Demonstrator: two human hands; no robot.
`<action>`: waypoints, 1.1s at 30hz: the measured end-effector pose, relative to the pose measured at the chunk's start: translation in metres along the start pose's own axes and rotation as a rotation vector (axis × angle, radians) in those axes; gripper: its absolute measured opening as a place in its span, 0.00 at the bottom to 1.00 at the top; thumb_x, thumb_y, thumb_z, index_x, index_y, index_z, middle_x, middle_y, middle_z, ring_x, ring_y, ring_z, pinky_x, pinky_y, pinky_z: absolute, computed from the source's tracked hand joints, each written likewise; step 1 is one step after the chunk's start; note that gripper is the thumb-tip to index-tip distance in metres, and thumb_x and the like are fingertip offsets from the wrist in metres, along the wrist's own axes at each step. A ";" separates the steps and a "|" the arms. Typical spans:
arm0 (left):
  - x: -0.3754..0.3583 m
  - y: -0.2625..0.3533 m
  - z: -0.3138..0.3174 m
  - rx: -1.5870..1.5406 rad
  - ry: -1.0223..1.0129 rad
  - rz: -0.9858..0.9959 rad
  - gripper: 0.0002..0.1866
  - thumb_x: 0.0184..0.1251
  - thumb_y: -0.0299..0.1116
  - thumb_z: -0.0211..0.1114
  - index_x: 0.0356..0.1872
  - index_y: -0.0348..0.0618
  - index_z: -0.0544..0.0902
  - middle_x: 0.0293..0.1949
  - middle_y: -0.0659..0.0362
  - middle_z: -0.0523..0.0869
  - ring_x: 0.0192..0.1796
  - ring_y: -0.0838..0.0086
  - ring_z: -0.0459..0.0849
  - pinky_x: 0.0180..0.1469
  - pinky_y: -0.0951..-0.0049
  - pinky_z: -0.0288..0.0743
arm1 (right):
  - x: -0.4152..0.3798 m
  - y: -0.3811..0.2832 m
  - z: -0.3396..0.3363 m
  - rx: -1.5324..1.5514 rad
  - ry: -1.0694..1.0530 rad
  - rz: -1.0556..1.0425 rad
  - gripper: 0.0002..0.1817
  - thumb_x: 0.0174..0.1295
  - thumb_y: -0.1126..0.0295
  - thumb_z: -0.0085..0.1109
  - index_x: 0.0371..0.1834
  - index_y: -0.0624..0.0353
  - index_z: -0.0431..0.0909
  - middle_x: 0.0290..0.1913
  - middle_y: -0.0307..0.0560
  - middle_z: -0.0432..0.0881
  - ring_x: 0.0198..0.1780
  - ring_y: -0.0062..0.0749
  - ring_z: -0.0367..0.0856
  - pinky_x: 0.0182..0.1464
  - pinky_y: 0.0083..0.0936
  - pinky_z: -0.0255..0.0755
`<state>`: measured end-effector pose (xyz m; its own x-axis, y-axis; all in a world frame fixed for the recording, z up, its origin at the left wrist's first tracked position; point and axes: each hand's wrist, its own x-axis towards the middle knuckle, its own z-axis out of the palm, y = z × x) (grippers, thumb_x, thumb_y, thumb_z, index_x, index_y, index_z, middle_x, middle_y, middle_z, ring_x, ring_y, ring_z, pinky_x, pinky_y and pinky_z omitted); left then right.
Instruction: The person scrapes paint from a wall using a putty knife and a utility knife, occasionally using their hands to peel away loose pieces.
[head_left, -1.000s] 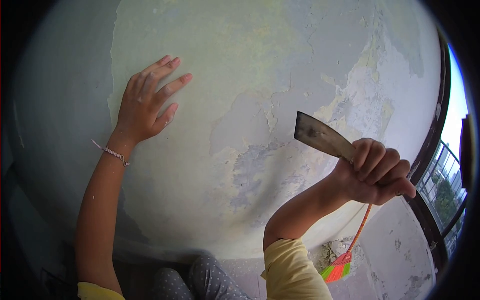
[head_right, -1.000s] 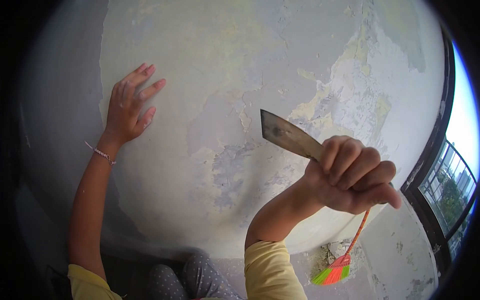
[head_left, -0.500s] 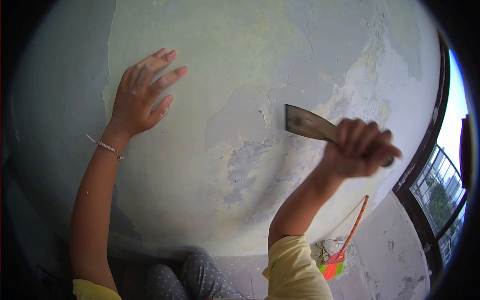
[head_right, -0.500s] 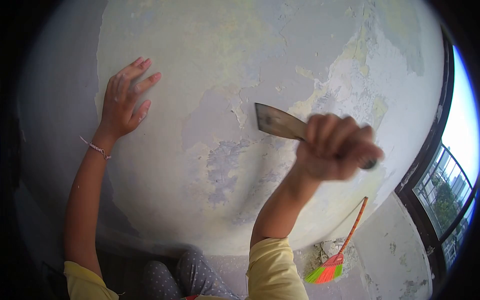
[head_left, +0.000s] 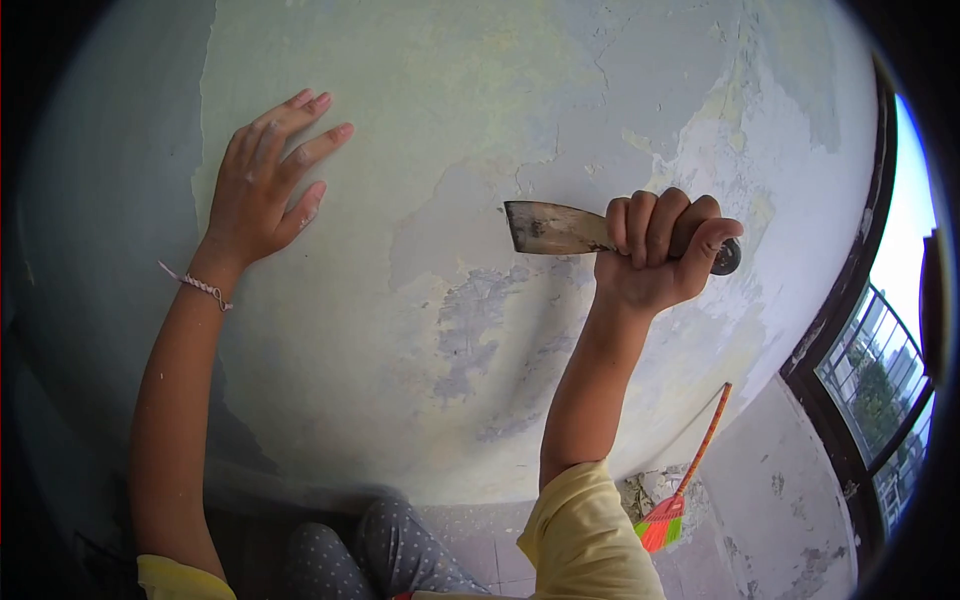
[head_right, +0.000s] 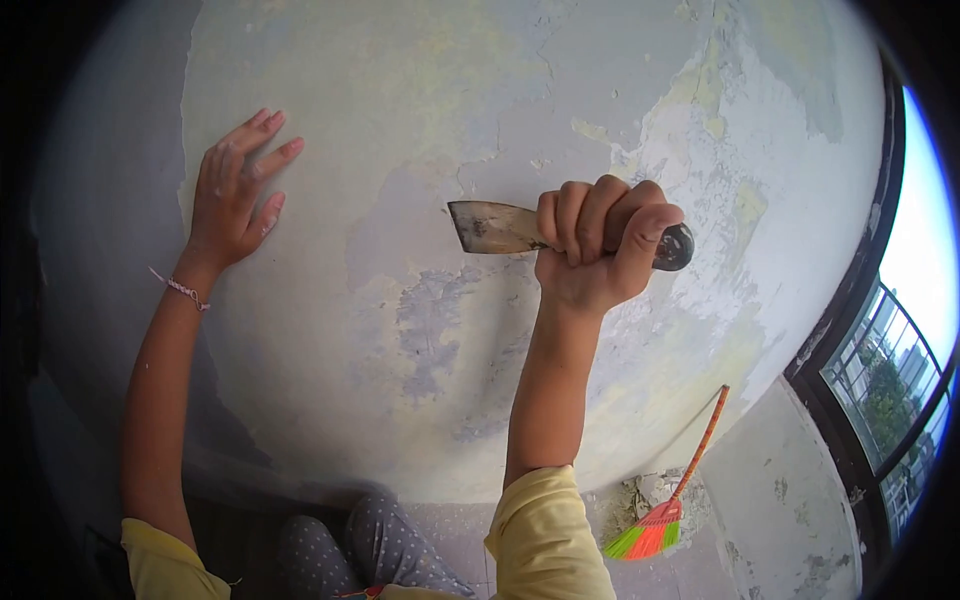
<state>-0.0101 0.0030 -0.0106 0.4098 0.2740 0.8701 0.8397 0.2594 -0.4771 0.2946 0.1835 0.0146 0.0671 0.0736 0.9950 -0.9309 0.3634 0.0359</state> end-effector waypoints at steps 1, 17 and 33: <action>0.001 -0.001 -0.001 0.010 0.004 0.005 0.30 0.64 0.35 0.58 0.70 0.67 0.70 0.71 0.64 0.70 0.75 0.65 0.67 0.70 0.59 0.64 | 0.002 -0.003 0.001 0.034 -0.039 0.044 0.30 0.76 0.41 0.42 0.18 0.47 0.55 0.11 0.31 0.56 0.11 0.17 0.51 0.13 0.17 0.49; 0.002 0.001 -0.001 -0.021 -0.004 0.010 0.34 0.61 0.32 0.62 0.70 0.66 0.69 0.71 0.64 0.70 0.74 0.67 0.67 0.69 0.59 0.65 | 0.019 -0.009 0.012 0.000 -0.052 0.041 0.30 0.76 0.43 0.43 0.18 0.48 0.55 0.12 0.32 0.53 0.12 0.18 0.46 0.15 0.20 0.46; 0.001 -0.001 -0.002 -0.006 0.007 0.012 0.32 0.63 0.34 0.60 0.70 0.67 0.70 0.71 0.64 0.70 0.74 0.67 0.67 0.69 0.59 0.65 | 0.002 -0.032 -0.008 0.238 -0.039 -0.140 0.30 0.75 0.44 0.46 0.17 0.46 0.56 0.11 0.31 0.55 0.10 0.16 0.50 0.13 0.15 0.51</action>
<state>-0.0096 0.0015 -0.0089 0.4219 0.2708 0.8653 0.8371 0.2502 -0.4864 0.3272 0.1792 0.0145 0.1913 0.0007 0.9815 -0.9721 0.1386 0.1894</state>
